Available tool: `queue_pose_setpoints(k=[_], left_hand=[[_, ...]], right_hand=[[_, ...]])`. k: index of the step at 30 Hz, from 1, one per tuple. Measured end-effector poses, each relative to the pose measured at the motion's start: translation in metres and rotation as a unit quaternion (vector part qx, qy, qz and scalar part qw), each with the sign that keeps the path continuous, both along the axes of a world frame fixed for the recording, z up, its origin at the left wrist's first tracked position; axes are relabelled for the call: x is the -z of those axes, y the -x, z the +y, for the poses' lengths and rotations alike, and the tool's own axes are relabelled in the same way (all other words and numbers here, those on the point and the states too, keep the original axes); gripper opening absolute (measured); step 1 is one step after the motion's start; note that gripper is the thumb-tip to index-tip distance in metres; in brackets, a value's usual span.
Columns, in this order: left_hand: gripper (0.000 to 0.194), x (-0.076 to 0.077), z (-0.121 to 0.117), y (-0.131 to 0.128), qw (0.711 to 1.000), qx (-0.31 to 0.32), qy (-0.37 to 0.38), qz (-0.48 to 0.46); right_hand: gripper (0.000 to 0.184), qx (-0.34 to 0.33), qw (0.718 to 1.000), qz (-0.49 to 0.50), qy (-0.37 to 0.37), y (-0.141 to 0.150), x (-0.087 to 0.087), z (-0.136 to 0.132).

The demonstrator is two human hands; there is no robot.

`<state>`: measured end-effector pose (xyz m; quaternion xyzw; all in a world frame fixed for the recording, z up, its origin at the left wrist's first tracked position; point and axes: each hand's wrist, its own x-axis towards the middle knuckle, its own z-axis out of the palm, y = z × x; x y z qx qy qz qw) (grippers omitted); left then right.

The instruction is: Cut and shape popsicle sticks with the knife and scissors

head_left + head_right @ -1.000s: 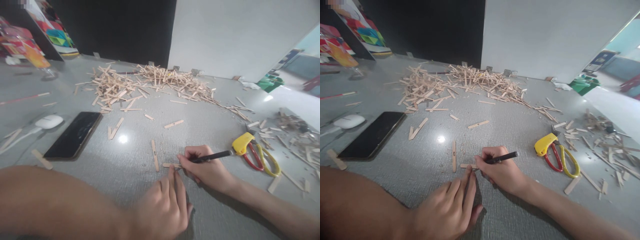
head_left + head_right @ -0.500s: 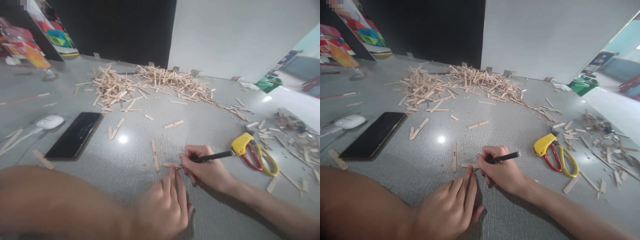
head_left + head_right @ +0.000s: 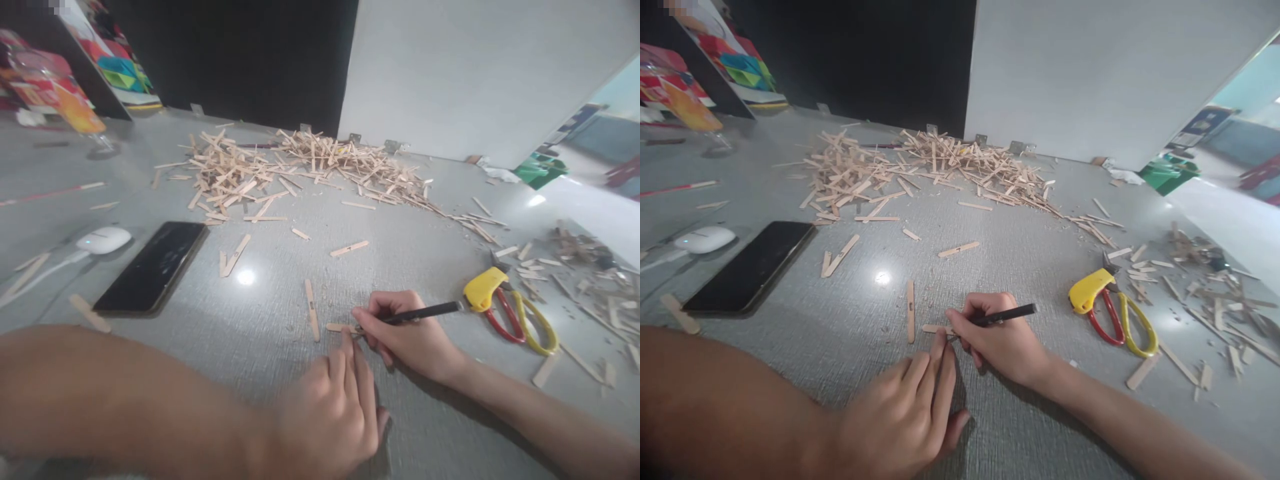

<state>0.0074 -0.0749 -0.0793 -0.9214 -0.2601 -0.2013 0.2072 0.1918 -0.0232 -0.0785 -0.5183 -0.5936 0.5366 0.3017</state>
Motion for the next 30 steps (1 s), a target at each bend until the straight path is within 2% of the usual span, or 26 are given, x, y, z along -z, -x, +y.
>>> queue_pose_setpoints(k=[12, 23, 30], left_hand=[[0.046, -0.0004, -0.0002, 0.0001, 1.0, 0.003, -0.003, 0.018], [0.047, 0.002, 0.0001, 0.0004, 1.0, 0.002, 0.0, 0.008], [0.046, 0.0007, -0.0005, 0.0003, 1.0, 0.002, 0.0, 0.017]], right_hand=[[0.044, -0.006, 1.0, -0.017, -0.011, -0.001, 0.0028, -0.0007], [0.043, -0.015, 0.998, -0.044, -0.037, -0.0019, -0.002, -0.0015], [0.041, -0.014, 0.999, -0.02, -0.04, -0.0012, -0.0024, -0.0001]])
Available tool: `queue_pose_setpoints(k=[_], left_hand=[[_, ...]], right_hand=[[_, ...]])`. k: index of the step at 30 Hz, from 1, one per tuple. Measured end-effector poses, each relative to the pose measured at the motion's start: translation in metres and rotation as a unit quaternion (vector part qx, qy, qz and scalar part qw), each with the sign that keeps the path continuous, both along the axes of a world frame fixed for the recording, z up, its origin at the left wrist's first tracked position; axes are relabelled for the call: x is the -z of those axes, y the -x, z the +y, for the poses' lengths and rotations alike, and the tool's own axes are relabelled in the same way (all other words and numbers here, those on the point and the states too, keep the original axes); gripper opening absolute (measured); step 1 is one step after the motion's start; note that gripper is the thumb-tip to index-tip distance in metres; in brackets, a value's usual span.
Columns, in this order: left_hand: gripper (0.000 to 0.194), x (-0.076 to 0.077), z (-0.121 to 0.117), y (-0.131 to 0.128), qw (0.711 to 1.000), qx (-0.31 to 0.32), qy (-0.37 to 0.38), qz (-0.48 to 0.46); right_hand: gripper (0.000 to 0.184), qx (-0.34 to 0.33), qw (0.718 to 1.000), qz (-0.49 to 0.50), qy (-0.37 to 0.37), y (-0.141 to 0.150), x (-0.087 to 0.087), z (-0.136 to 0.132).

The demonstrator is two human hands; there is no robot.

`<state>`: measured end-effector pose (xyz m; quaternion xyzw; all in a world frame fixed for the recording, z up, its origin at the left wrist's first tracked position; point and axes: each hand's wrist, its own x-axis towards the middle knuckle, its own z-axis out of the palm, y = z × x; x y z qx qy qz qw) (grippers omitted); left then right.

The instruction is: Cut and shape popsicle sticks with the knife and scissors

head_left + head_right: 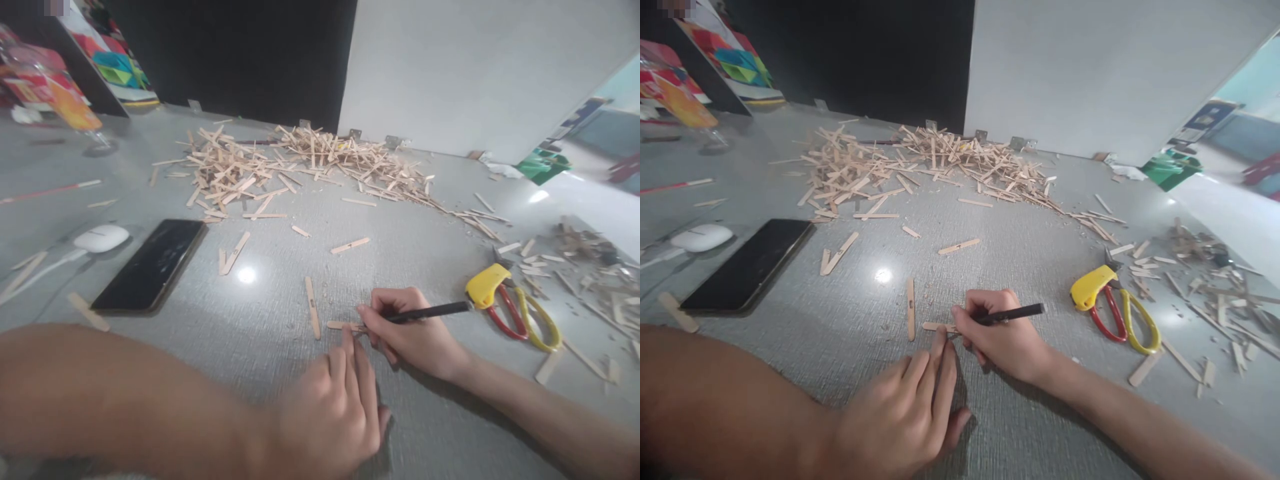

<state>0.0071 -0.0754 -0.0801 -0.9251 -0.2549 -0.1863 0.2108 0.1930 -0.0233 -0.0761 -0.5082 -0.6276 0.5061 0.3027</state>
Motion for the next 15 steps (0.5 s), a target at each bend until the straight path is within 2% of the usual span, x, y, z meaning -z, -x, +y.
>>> queue_pose_setpoints(k=[15], left_hand=[[0.044, -0.0028, -0.0001, -0.0009, 1.0, -0.002, 0.0, -0.002]], right_hand=[[0.044, 0.005, 1.0, 0.015, 0.016, 0.0008, 0.0021, -0.0009]])
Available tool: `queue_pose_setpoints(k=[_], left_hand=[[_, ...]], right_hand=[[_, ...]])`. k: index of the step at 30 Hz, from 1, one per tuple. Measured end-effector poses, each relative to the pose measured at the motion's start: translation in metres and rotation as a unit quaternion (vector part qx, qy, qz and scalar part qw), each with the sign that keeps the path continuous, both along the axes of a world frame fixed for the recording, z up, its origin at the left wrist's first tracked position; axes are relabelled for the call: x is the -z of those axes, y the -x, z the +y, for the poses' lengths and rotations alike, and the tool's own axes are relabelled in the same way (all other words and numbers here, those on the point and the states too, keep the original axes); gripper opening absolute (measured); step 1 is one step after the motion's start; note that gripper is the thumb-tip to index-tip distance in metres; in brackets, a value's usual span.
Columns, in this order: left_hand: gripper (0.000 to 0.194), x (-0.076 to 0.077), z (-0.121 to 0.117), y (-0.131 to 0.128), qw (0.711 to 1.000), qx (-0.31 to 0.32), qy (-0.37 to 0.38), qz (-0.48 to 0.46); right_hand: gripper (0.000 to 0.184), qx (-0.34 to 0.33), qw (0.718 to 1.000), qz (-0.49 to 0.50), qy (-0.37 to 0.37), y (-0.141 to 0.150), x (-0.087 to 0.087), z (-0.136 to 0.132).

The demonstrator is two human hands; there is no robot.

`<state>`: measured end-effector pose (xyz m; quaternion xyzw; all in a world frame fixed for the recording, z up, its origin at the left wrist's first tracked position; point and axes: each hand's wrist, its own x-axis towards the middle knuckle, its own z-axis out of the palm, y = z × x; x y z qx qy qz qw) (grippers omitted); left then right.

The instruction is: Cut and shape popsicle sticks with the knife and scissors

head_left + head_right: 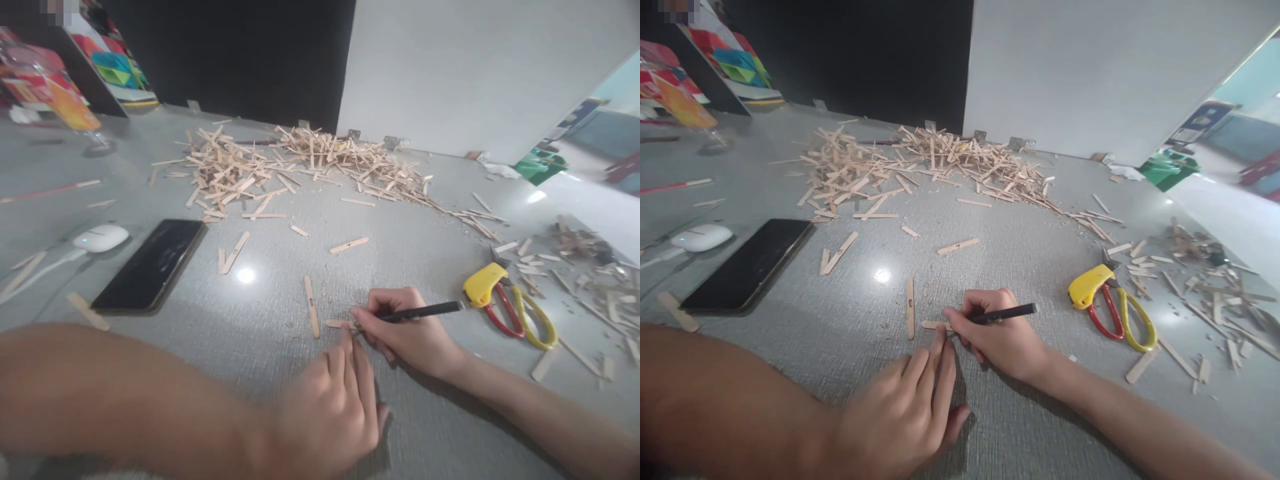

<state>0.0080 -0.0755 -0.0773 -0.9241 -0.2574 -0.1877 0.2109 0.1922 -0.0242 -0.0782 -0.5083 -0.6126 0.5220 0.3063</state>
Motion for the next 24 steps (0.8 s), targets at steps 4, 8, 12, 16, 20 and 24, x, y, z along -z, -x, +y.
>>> queue_pose_setpoints(k=[4, 8, 12, 16, 20, 24], left_hand=[[0.045, -0.0005, 0.0001, 0.0004, 1.0, -0.008, 0.003, 0.001], [0.045, 0.0005, 0.0005, 0.0, 1.0, -0.005, -0.007, 0.001], [0.044, 0.002, 0.0003, -0.0012, 1.0, -0.012, -0.004, -0.013], [0.045, 0.0046, 0.0006, -0.002, 1.0, -0.007, -0.008, -0.028], [0.046, 0.0062, 0.0, -0.0012, 0.999, -0.011, -0.012, -0.041], [0.047, 0.0058, -0.0021, -0.0011, 0.998, -0.018, -0.009, -0.052]], right_hand=[[0.045, -0.001, 1.0, -0.005, -0.002, -0.0001, -0.0009, -0.001], [0.045, -0.003, 1.0, -0.008, -0.002, -0.0002, -0.0001, -0.0015], [0.046, -0.01, 1.0, -0.008, 0.001, -0.0002, 0.0012, -0.001], [0.048, -0.013, 1.0, -0.008, -0.004, 0.0007, 0.0031, 0.0005], [0.047, -0.016, 1.0, 0.007, 0.016, 0.001, 0.004, 0.0016], [0.044, -0.002, 0.999, 0.03, 0.027, -0.0008, 0.0016, 0.0036]])
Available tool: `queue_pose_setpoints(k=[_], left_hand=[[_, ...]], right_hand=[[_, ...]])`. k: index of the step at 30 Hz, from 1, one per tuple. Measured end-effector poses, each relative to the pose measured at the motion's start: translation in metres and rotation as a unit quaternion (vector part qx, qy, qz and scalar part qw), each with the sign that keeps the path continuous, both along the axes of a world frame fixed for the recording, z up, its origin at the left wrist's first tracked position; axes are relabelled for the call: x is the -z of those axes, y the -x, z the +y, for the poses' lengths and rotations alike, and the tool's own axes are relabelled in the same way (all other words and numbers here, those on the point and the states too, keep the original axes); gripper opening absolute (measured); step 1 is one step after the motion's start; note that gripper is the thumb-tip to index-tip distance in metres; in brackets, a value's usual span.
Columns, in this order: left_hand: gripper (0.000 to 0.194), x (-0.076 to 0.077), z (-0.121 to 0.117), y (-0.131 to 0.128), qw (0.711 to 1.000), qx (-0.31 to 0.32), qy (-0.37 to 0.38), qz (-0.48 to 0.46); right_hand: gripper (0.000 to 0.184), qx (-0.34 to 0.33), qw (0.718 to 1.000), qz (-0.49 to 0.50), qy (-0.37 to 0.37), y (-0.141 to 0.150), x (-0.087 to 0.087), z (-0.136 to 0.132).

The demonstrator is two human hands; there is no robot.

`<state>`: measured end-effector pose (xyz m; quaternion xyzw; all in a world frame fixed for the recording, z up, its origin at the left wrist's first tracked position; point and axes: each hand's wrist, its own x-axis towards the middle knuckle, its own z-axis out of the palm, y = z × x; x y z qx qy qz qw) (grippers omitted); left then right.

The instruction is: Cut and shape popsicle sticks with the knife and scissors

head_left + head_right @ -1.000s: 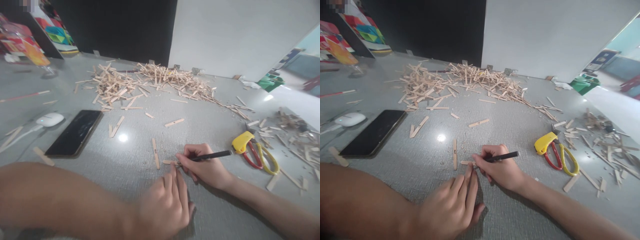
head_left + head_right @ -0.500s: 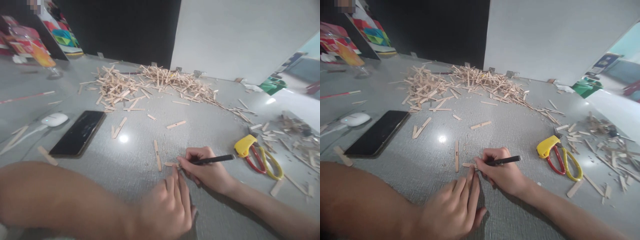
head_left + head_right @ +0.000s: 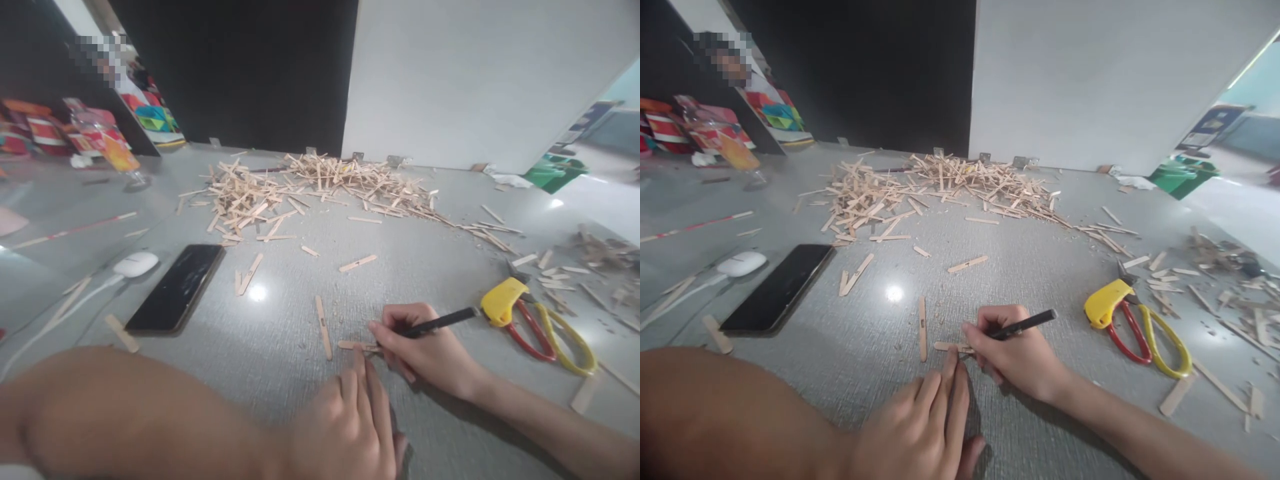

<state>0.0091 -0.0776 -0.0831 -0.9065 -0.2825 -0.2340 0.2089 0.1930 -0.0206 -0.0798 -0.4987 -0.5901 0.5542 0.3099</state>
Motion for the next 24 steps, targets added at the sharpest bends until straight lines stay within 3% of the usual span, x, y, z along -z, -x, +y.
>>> queue_pose_setpoints(k=[16, 21, 24], left_hand=[[0.046, 0.0021, -0.0013, 0.002, 0.999, -0.013, 0.012, 0.036], [0.045, -0.0012, 0.0015, 0.0036, 0.999, -0.011, -0.004, 0.038], [0.046, -0.0027, 0.0043, 0.0054, 0.999, -0.004, -0.001, 0.054]], right_hand=[[0.042, 0.01, 1.0, 0.013, -0.021, -0.0014, -0.0044, 0.0002], [0.026, 0.077, 0.995, -0.003, -0.067, -0.0028, -0.0053, -0.0001], [0.034, 0.118, 0.986, -0.04, -0.112, -0.003, -0.0011, 0.0034]])
